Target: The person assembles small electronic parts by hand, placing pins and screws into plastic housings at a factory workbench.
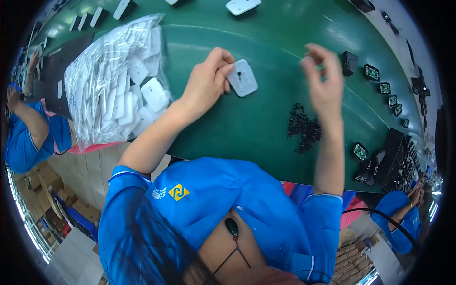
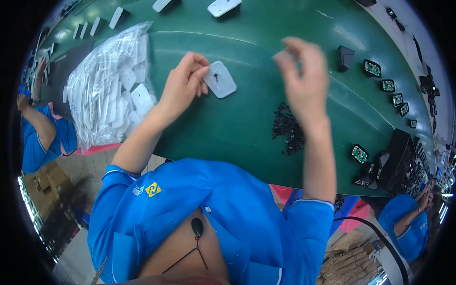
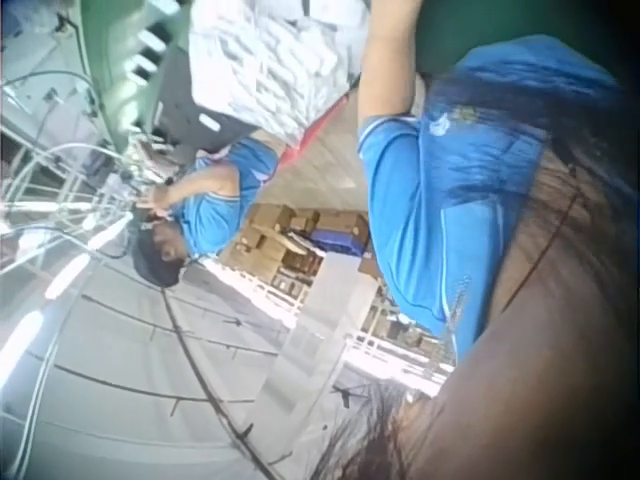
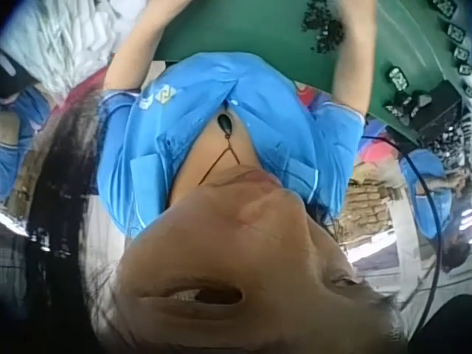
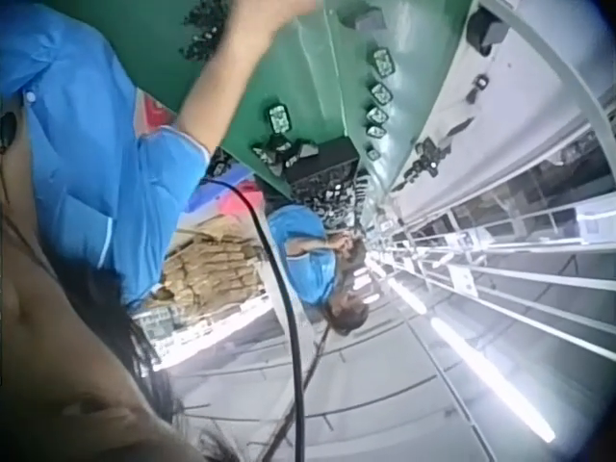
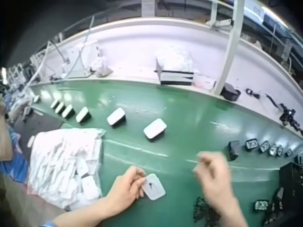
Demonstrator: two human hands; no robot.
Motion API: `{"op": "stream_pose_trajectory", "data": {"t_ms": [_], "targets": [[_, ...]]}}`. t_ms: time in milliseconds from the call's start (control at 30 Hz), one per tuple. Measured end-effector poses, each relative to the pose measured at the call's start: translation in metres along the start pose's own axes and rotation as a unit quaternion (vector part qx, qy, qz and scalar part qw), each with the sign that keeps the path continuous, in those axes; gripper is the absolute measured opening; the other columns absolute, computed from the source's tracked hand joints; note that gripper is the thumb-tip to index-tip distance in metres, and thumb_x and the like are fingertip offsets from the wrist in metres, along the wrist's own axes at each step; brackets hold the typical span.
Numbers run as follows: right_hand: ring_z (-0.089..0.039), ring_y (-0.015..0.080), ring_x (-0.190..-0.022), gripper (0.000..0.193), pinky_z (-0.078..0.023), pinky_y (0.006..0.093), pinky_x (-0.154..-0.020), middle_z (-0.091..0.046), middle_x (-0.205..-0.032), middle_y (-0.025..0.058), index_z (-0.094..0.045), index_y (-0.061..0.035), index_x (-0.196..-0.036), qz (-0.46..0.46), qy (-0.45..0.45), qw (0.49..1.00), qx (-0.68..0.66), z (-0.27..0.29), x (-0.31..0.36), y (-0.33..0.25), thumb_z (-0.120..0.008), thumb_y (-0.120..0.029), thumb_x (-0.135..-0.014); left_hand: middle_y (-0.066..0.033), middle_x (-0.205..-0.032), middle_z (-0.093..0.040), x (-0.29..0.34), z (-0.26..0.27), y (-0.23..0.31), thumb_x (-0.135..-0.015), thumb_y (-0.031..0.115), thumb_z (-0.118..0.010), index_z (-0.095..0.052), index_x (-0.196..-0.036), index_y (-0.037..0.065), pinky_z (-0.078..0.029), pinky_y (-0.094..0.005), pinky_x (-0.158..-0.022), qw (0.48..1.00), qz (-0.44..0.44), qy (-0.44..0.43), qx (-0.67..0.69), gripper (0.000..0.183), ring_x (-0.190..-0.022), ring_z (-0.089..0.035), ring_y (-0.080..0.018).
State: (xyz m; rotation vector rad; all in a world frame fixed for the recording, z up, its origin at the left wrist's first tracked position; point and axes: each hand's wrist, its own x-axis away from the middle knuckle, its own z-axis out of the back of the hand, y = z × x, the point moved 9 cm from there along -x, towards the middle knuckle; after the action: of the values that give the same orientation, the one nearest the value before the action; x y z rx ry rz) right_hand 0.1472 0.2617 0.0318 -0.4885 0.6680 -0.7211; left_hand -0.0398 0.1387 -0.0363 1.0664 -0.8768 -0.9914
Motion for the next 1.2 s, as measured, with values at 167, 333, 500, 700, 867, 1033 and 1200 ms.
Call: {"op": "stream_pose_trajectory", "data": {"t_ms": [167,333,500,700,867,1033,1200], "targets": [[-0.052,0.0284,-0.113,0.042,-0.044,0.0394,-0.094,-0.057,-0.123,0.0049,-0.062,-0.0143,-0.114,0.133,-0.039,0.903,0.407,0.049,-0.046,0.101,-0.054,0.002,-0.077,-0.0161,-0.085,-0.057,-0.027,-0.014,0.02,-0.088,0.005,-0.054,-0.054,-0.093,0.003,-0.048,-0.0444,-0.065,0.951,-0.185,0.0,-0.249,0.005,-0.075,-0.058,-0.0369],[-0.051,0.0274,-0.116,0.048,-0.045,0.035,-0.097,-0.054,-0.129,0.0054,-0.058,-0.0141,-0.121,0.042,-0.242,0.898,0.364,0.056,-0.026,0.154,-0.049,0.004,-0.077,-0.0146,-0.096,-0.054,-0.029,-0.028,0.021,-0.085,0.006,-0.059,-0.056,-0.095,0.003,-0.049,-0.0406,-0.068,0.93,-0.167,-0.026,-0.325,0.01,-0.08,-0.057,-0.0346],[-0.054,0.0295,-0.107,0.042,-0.049,0.0386,-0.087,-0.054,-0.113,0.0103,-0.054,-0.0092,-0.114,-0.06,-0.135,0.904,0.401,0.089,0.012,0.139,-0.064,-0.004,-0.074,-0.0152,-0.097,-0.049,0.001,-0.027,0.037,-0.081,0.024,-0.068,-0.054,-0.107,0.003,-0.047,-0.0409,-0.072,0.902,-0.241,0.04,-0.355,0.036,-0.086,-0.054,-0.0321],[-0.049,0.0325,-0.115,0.058,-0.044,0.0389,-0.096,-0.047,-0.131,0.0149,-0.042,-0.0043,-0.134,-0.035,-0.058,0.882,0.467,0.078,0.07,0.112,-0.063,-0.005,-0.079,-0.0133,-0.106,-0.049,0.023,-0.038,0.033,-0.068,0.03,-0.077,-0.05,-0.118,0.002,-0.043,-0.0383,-0.081,0.864,-0.25,0.055,-0.434,0.063,-0.094,-0.049,-0.0301],[-0.053,0.0322,-0.111,0.043,-0.044,0.0367,-0.095,-0.053,-0.125,0.0156,-0.052,-0.0061,-0.128,-0.117,-0.029,0.95,0.289,0.095,0.083,0.106,-0.062,-0.011,-0.087,-0.0135,-0.113,-0.053,0.023,-0.035,0.031,-0.074,0.012,-0.07,-0.049,-0.12,0.004,-0.042,-0.0398,-0.088,0.883,-0.27,0.024,-0.383,0.052,-0.103,-0.05,-0.0314],[-0.06,0.0287,-0.1,0.037,-0.047,0.0361,-0.088,-0.061,-0.114,0.0152,-0.058,-0.003,-0.12,-0.109,0.049,0.986,0.12,0.075,0.068,0.065,-0.065,-0.009,-0.085,-0.0122,-0.112,-0.057,0.018,-0.035,0.029,-0.077,0.003,-0.065,-0.05,-0.122,0.007,-0.04,-0.0403,-0.091,0.896,-0.306,-0.022,-0.322,0.047,-0.109,-0.051,-0.0298],[-0.06,0.0287,-0.102,0.036,-0.049,0.0367,-0.088,-0.062,-0.112,0.014,-0.061,-0.0025,-0.113,0.077,-0.049,0.994,0.064,-0.003,0.05,-0.035,-0.07,-0.005,-0.078,-0.0126,-0.123,-0.056,0.019,-0.016,0.02,-0.08,-0.004,-0.058,-0.05,-0.128,0.006,-0.041,-0.0389,-0.099,0.948,-0.271,-0.024,-0.167,0.049,-0.116,-0.051,-0.0308]]}}
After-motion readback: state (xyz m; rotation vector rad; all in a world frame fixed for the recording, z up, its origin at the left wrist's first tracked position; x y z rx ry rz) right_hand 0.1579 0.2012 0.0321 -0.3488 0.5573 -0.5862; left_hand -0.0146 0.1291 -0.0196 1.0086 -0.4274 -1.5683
